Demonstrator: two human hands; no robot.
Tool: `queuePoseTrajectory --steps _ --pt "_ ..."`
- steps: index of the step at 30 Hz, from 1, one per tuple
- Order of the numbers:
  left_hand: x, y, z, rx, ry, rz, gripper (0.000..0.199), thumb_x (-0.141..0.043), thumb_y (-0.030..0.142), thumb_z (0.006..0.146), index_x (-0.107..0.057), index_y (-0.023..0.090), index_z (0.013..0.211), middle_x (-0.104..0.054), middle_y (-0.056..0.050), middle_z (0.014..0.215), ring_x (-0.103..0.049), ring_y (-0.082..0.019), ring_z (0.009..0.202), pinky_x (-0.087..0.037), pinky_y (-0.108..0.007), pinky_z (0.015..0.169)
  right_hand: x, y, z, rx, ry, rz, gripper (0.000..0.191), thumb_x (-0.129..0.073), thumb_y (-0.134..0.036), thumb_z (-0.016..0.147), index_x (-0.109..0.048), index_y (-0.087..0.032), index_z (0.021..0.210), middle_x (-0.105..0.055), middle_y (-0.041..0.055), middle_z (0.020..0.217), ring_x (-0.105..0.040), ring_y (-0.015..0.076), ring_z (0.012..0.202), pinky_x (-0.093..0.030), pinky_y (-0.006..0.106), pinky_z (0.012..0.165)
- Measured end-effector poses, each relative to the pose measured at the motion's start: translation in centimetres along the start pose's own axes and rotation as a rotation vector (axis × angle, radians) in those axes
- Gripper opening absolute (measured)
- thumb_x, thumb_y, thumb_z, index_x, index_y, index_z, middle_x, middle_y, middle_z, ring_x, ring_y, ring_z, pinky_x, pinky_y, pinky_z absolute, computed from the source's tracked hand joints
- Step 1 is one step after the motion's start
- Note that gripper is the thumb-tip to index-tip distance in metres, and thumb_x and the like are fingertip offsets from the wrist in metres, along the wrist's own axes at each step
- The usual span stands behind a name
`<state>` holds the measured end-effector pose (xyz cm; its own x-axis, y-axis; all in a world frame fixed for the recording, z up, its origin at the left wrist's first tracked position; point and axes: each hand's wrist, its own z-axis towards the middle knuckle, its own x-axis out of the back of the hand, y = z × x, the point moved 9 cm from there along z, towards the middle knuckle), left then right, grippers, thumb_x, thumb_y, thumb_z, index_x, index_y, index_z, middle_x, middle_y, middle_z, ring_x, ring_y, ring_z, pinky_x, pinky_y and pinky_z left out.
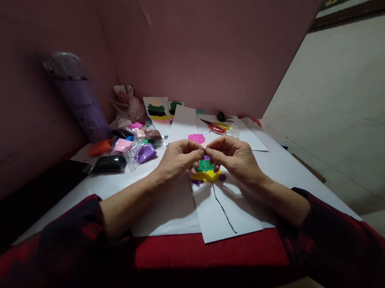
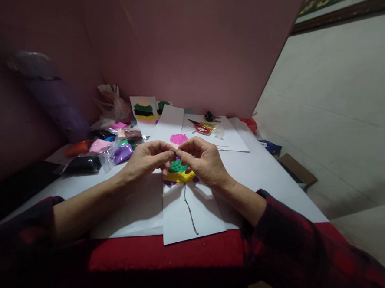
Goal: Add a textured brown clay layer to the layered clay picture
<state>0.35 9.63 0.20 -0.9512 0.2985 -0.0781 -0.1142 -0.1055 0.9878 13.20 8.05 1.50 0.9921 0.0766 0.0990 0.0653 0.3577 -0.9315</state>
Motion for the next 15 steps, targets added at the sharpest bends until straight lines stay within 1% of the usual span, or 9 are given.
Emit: queuePoseTrajectory --steps 4,7,10,15 --pt "1.5 0.5 0.1 -0.058 0.152 -0.066 0.005 -0.067 0.011 0.073 -0.063 0.012 0.070 -0.059 0.001 0.056 -0.051 -0.007 0.043 -0.045 -0.020 0.041 1.4 -0.7 0.1 0.054 0.116 -0.001 0.012 -0.071 -0.026 0.075 -0.061 -0.018 0.075 -0.058 -0.0045 0.058 -0.053 0.0091 0.047 -0.049 0.025 0.045" --pt "2.6 0.6 0.0 -0.067 0.248 -0.115 0.005 -0.065 0.011 0.074 -0.062 0.011 0.071 -0.061 0.000 0.060 -0.051 -0.007 0.044 -0.042 -0.019 0.040 2.7 -0.5 0.2 0.061 0.217 0.039 0.009 -0.069 -0.023 0.074 -0.061 -0.019 0.076 -0.057 -0.0044 0.060 -0.054 0.0099 0.050 -0.049 0.025 0.044" --pt "2.8 0.6 -0.1 -0.052 0.259 -0.136 0.005 -0.067 0.012 0.075 -0.064 0.010 0.078 -0.063 -0.001 0.064 -0.051 -0.007 0.046 -0.041 -0.018 0.040 3.3 -0.1 0.3 0.059 0.269 0.094 0.012 -0.072 -0.024 0.073 -0.062 -0.019 0.078 -0.058 -0.0027 0.064 -0.056 0.0110 0.055 -0.049 0.023 0.042" --pt "2.4 0.7 -0.2 -0.045 0.235 -0.140 0.010 -0.069 0.013 0.076 -0.066 0.010 0.085 -0.064 -0.002 0.067 -0.052 -0.007 0.047 -0.041 -0.019 0.041 3.2 0.1 0.4 0.062 0.260 0.109 0.019 -0.076 -0.030 0.072 -0.063 -0.018 0.079 -0.059 -0.0014 0.066 -0.056 0.0110 0.056 -0.049 0.022 0.040"
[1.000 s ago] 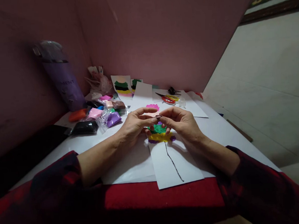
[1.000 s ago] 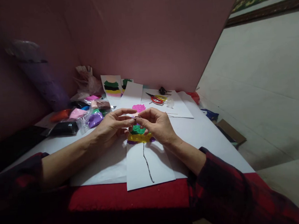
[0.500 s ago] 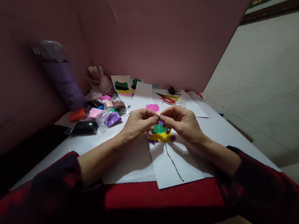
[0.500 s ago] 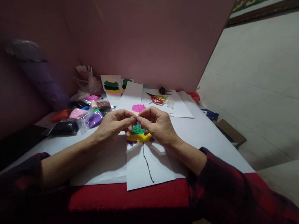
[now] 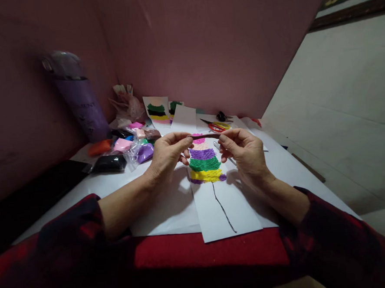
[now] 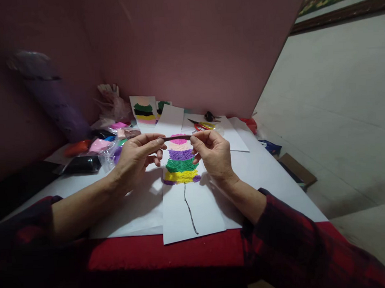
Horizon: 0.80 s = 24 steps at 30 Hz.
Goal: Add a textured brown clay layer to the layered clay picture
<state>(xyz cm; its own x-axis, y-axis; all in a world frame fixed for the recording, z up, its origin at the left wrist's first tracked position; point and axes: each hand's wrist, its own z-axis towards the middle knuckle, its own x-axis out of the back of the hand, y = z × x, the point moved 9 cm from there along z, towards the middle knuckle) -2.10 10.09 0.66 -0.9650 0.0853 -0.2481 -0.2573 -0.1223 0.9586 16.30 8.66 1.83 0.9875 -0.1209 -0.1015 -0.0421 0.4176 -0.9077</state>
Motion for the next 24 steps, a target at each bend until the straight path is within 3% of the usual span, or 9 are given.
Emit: queuePoseTrajectory --steps 11,14,19,24 --pt "-0.7 -0.4 -0.1 0.025 -0.099 -0.005 0.013 -0.075 0.020 0.073 -0.068 0.012 0.080 -0.065 -0.003 0.069 -0.052 -0.007 0.050 -0.042 -0.019 0.043 -0.6 -0.1 -0.1 0.025 -0.052 -0.053 0.020 -0.075 -0.034 0.075 -0.063 -0.019 0.080 -0.060 -0.0026 0.060 -0.054 0.0104 0.048 -0.046 0.024 0.039" --pt "-1.4 -0.6 -0.4 0.037 -0.174 0.012 0.018 -0.077 0.023 0.072 -0.070 0.012 0.084 -0.066 -0.002 0.073 -0.054 -0.007 0.053 -0.043 -0.019 0.044 -0.7 -0.3 -0.1 0.041 -0.059 -0.078 0.019 -0.074 -0.034 0.076 -0.062 -0.019 0.079 -0.060 -0.0025 0.060 -0.055 0.0109 0.049 -0.047 0.024 0.039" --pt "-2.6 -1.5 -0.6 0.076 -0.314 0.072 0.033 -0.082 0.028 0.067 -0.073 0.013 0.094 -0.068 -0.004 0.076 -0.057 -0.010 0.056 -0.045 -0.019 0.045 -1.8 -0.3 -0.6 0.019 -0.151 -0.055 0.021 -0.077 -0.031 0.074 -0.061 -0.020 0.081 -0.063 -0.0026 0.061 -0.057 0.0116 0.050 -0.049 0.025 0.041" --pt "-2.8 -1.9 -0.5 0.072 -0.358 0.091 0.028 -0.079 0.030 0.069 -0.074 0.012 0.090 -0.071 -0.007 0.078 -0.059 -0.011 0.057 -0.045 -0.019 0.045 -2.7 -0.2 -1.1 0.006 -0.241 -0.076 0.021 -0.074 -0.037 0.079 -0.064 -0.018 0.077 -0.062 -0.0024 0.058 -0.056 0.0103 0.047 -0.048 0.024 0.041"
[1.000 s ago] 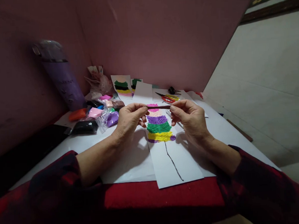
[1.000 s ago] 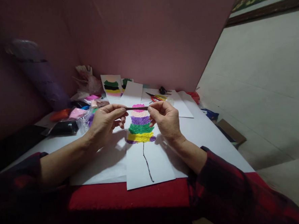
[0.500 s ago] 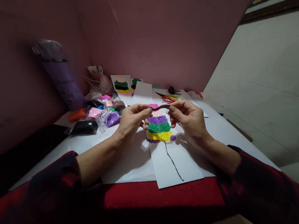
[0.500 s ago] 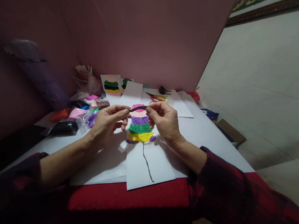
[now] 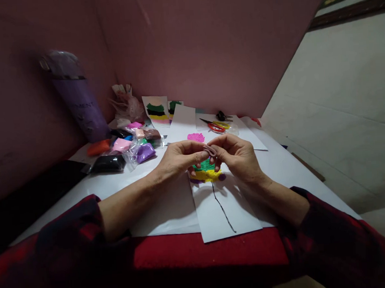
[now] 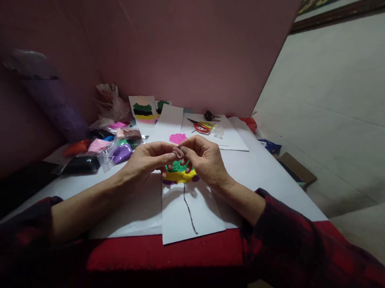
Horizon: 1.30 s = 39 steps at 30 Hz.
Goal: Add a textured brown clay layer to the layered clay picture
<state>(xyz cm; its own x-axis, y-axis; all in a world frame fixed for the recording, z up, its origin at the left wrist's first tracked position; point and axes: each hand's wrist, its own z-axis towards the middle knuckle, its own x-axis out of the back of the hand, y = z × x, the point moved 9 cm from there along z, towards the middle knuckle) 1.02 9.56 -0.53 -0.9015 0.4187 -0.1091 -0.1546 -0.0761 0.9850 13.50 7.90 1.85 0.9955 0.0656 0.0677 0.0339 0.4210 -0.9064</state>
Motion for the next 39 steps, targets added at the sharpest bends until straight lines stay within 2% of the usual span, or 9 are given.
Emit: queuePoseTrajectory --steps 5,9,15,18,21,26,31,35,39 --pt "0.31 0.44 0.03 -0.036 0.038 0.000 0.022 -0.080 0.028 0.068 -0.072 0.013 0.083 -0.068 -0.005 0.073 -0.057 -0.010 0.055 -0.046 -0.019 0.044 -0.21 -0.14 -0.11 -0.009 -0.016 0.000 0.031 -0.076 -0.047 0.076 -0.066 -0.018 0.080 -0.064 -0.0012 0.065 -0.058 0.0108 0.052 -0.049 0.024 0.043" --pt "0.53 0.36 0.12 -0.039 0.072 -0.003 0.017 -0.079 0.023 0.068 -0.071 0.013 0.079 -0.063 -0.001 0.062 -0.056 -0.010 0.051 -0.045 -0.019 0.043 -0.53 -0.05 -0.23 -0.040 -0.038 0.006 0.032 -0.083 -0.040 0.068 -0.066 -0.018 0.082 -0.065 -0.0006 0.070 -0.058 0.0114 0.059 -0.047 0.022 0.043" --pt "0.38 0.22 -0.07 -0.022 0.046 -0.029 0.017 -0.078 0.020 0.067 -0.072 0.012 0.082 -0.068 -0.004 0.070 -0.057 -0.010 0.053 -0.046 -0.019 0.045 -0.27 -0.11 -0.07 -0.013 -0.034 -0.005 0.024 -0.079 -0.036 0.074 -0.065 -0.016 0.080 -0.064 -0.0011 0.068 -0.056 0.0097 0.054 -0.047 0.022 0.043" --pt "0.12 0.18 -0.23 -0.005 0.013 -0.058 0.022 -0.078 0.025 0.070 -0.074 0.013 0.087 -0.069 -0.004 0.074 -0.058 -0.010 0.055 -0.048 -0.020 0.047 0.04 -0.10 0.03 0.001 -0.013 -0.017 0.024 -0.079 -0.035 0.074 -0.065 -0.016 0.078 -0.063 -0.0014 0.067 -0.055 0.0097 0.054 -0.047 0.023 0.043" --pt "0.08 -0.09 -0.26 0.036 0.016 -0.085 0.021 -0.077 0.030 0.074 -0.073 0.012 0.084 -0.066 -0.004 0.069 -0.057 -0.009 0.054 -0.047 -0.019 0.047 -0.09 -0.08 -0.01 0.014 -0.024 -0.012 0.024 -0.080 -0.034 0.073 -0.064 -0.017 0.079 -0.064 -0.0011 0.069 -0.057 0.0108 0.057 -0.048 0.023 0.044" --pt "0.30 0.10 -0.16 0.038 0.070 -0.150 0.017 -0.079 0.017 0.068 -0.070 0.009 0.080 -0.065 -0.003 0.068 -0.058 -0.009 0.054 -0.048 -0.019 0.047 -0.58 -0.24 -0.11 0.041 -0.070 0.038 0.019 -0.078 -0.027 0.076 -0.065 -0.018 0.087 -0.066 -0.0009 0.072 -0.061 0.0117 0.060 -0.050 0.023 0.046" --pt "0.80 0.27 -0.03 0.001 0.105 -0.195 0.022 -0.082 0.016 0.064 -0.068 0.010 0.079 -0.066 -0.001 0.069 -0.058 -0.009 0.052 -0.049 -0.022 0.047 -0.13 0.31 0.15 0.029 -0.050 0.043 0.034 -0.082 -0.026 0.070 -0.066 -0.021 0.100 -0.069 -0.0001 0.082 -0.063 0.0131 0.068 -0.051 0.021 0.044" --pt "0.53 -0.27 0.04 0.030 0.059 -0.138 0.024 -0.083 0.022 0.065 -0.069 0.010 0.081 -0.065 -0.001 0.064 -0.058 -0.009 0.052 -0.045 -0.020 0.048 -0.46 0.72 0.05 0.014 -0.084 0.021 0.024 -0.081 -0.026 0.072 -0.068 -0.018 0.090 -0.068 -0.0012 0.072 -0.060 0.0109 0.059 -0.049 0.021 0.045" --pt "0.54 -0.17 -0.04 0.028 0.088 -0.074 0.018 -0.078 0.019 0.069 -0.068 0.010 0.081 -0.066 -0.002 0.064 -0.058 -0.009 0.052 -0.044 -0.019 0.048 -0.46 0.54 -0.12 0.004 -0.058 -0.018 0.019 -0.080 -0.028 0.074 -0.067 -0.016 0.081 -0.068 0.0000 0.069 -0.060 0.0105 0.055 -0.048 0.023 0.046"
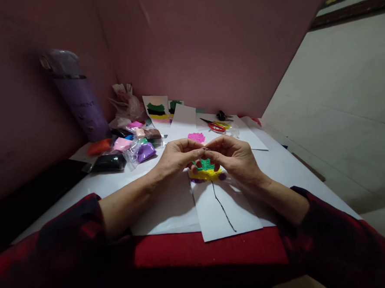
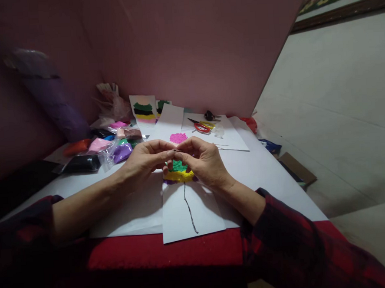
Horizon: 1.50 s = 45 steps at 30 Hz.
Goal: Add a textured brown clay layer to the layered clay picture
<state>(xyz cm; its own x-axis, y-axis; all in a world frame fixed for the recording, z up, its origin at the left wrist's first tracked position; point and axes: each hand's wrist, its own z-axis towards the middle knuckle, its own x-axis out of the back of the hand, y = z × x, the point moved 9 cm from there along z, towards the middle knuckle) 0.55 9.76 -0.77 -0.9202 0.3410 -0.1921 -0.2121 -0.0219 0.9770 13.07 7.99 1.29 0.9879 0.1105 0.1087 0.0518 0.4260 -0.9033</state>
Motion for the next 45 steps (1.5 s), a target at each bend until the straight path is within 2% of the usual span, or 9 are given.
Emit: queuePoseTrajectory --steps 6,10,14,20,23,26,29,36,45 --pt "1.6 1.0 -0.1 -0.053 0.203 -0.017 0.006 -0.067 0.006 0.072 -0.062 0.011 0.072 -0.062 0.000 0.059 -0.053 -0.008 0.046 -0.042 -0.021 0.045 1.5 -0.4 0.3 -0.003 0.129 -0.043 0.013 -0.074 -0.021 0.072 -0.063 -0.016 0.070 -0.060 -0.0041 0.057 -0.054 0.0084 0.045 -0.047 0.023 0.043" --pt "3.0 0.7 -0.2 -0.025 0.324 -0.075 0.006 -0.063 0.004 0.075 -0.062 0.011 0.075 -0.064 -0.003 0.063 -0.052 -0.009 0.048 -0.041 -0.021 0.046 2.9 0.5 0.5 -0.049 0.236 0.008 0.015 -0.075 -0.026 0.072 -0.063 -0.017 0.071 -0.058 -0.0047 0.055 -0.053 0.0090 0.044 -0.049 0.024 0.041" --pt "2.4 0.3 -0.1 0.031 0.245 -0.110 0.002 -0.068 0.009 0.075 -0.067 0.010 0.076 -0.067 -0.005 0.071 -0.054 -0.009 0.052 -0.041 -0.022 0.049 2.7 1.4 0.7 -0.095 0.218 0.066 0.022 -0.078 -0.034 0.070 -0.065 -0.017 0.075 -0.062 -0.0015 0.062 -0.058 0.0117 0.054 -0.051 0.024 0.041" --pt "1.1 -0.4 -0.3 0.067 0.096 -0.150 0.014 -0.080 0.019 0.070 -0.074 0.015 0.082 -0.067 -0.003 0.077 -0.057 -0.009 0.060 -0.043 -0.020 0.051 1.8 1.2 0.6 -0.089 0.125 0.089 0.028 -0.079 -0.041 0.073 -0.067 -0.018 0.083 -0.062 -0.0014 0.064 -0.060 0.0131 0.059 -0.052 0.025 0.046" --pt "0.7 -0.5 -0.2 0.061 0.049 -0.166 0.025 -0.082 0.020 0.069 -0.075 0.017 0.093 -0.067 -0.003 0.083 -0.059 -0.009 0.062 -0.045 -0.021 0.052 0.9 0.8 0.5 -0.088 0.048 0.120 0.028 -0.082 -0.039 0.071 -0.068 -0.018 0.085 -0.064 -0.0013 0.068 -0.061 0.0126 0.061 -0.051 0.024 0.047" --pt "0.5 -0.8 -0.2 0.095 0.034 -0.177 0.032 -0.081 0.018 0.069 -0.074 0.017 0.101 -0.068 -0.004 0.083 -0.060 -0.010 0.061 -0.044 -0.020 0.051 -0.1 0.5 0.3 -0.083 -0.020 0.158 0.029 -0.084 -0.035 0.069 -0.069 -0.018 0.086 -0.066 -0.0005 0.073 -0.061 0.0120 0.062 -0.051 0.023 0.048" --pt "0.2 -1.0 -0.2 0.116 0.006 -0.141 0.019 -0.080 0.019 0.071 -0.073 0.013 0.088 -0.067 -0.003 0.072 -0.058 -0.009 0.056 -0.044 -0.021 0.048 -0.5 0.3 0.2 -0.063 -0.049 0.136 0.030 -0.085 -0.034 0.067 -0.069 -0.018 0.087 -0.066 -0.0007 0.072 -0.061 0.0124 0.063 -0.051 0.024 0.050" --pt "0.1 -0.8 -0.1 0.088 -0.005 -0.136 0.014 -0.079 0.015 0.069 -0.070 0.011 0.079 -0.067 -0.001 0.067 -0.058 -0.009 0.053 -0.046 -0.021 0.050 0.3 0.3 0.2 -0.039 0.017 -0.007 0.026 -0.081 -0.036 0.072 -0.070 -0.018 0.085 -0.063 -0.0004 0.072 -0.057 0.0111 0.060 -0.047 0.022 0.043" --pt "0.0 -0.1 -0.1 0.038 0.006 -0.122 0.012 -0.078 0.015 0.068 -0.069 0.011 0.075 -0.063 -0.001 0.064 -0.056 -0.008 0.052 -0.046 -0.022 0.050 0.1 0.0 0.0 -0.051 0.012 0.020 0.023 -0.079 -0.034 0.074 -0.068 -0.017 0.083 -0.066 -0.0006 0.066 -0.057 0.0104 0.054 -0.048 0.024 0.045"
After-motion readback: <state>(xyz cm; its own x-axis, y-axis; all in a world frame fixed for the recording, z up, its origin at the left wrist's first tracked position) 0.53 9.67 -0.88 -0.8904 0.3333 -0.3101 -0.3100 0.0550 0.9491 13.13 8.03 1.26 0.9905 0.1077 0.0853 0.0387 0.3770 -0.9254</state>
